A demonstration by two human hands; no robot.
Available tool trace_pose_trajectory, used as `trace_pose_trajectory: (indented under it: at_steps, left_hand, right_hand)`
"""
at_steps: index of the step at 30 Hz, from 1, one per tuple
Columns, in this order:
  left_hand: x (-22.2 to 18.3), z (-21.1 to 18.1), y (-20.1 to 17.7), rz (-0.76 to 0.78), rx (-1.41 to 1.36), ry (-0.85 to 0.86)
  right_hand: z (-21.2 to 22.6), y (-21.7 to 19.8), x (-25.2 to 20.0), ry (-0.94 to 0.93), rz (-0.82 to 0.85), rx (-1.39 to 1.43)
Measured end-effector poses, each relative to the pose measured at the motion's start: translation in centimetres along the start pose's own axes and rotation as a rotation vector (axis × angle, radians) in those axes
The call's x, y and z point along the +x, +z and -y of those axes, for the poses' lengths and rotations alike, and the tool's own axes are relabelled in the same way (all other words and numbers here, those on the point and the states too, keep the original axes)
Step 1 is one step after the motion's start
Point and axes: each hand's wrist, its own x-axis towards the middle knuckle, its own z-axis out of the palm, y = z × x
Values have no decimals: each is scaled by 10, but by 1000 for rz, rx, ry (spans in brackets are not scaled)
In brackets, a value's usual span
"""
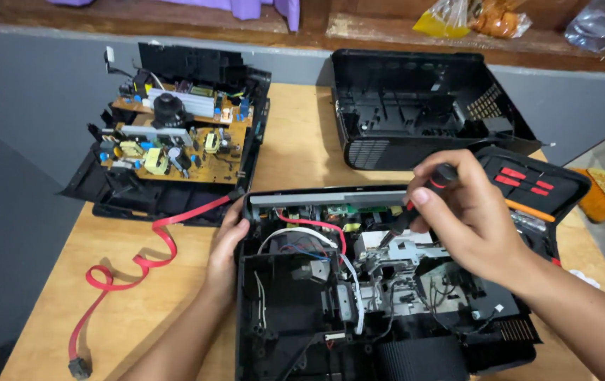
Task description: Repairing and cleaning the internal components of a disassembled projector using a brush and screwdriver
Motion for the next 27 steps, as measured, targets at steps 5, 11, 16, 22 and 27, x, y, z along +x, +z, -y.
trace_pose_trajectory:
  at_steps: [5,11,16,22,27]
  left_hand:
    - [-4,-13,6,20,84,-21]
    - [-4,-13,5,14,63,-79]
    - [1,-2,-5,17,74,-76]
    - [3,-3,-5,-10,17,-92]
    - [12,12,-20,27,113,-67]
  right_hand:
    - [8,3,-13,-86,81,9]
    - [2,3,-46,12,165,-58]
    - [-3,8,-58,116,197,-6]
    - [-4,12,-59,-18,212,-159]
    - [-46,5,-52,382,-49,552]
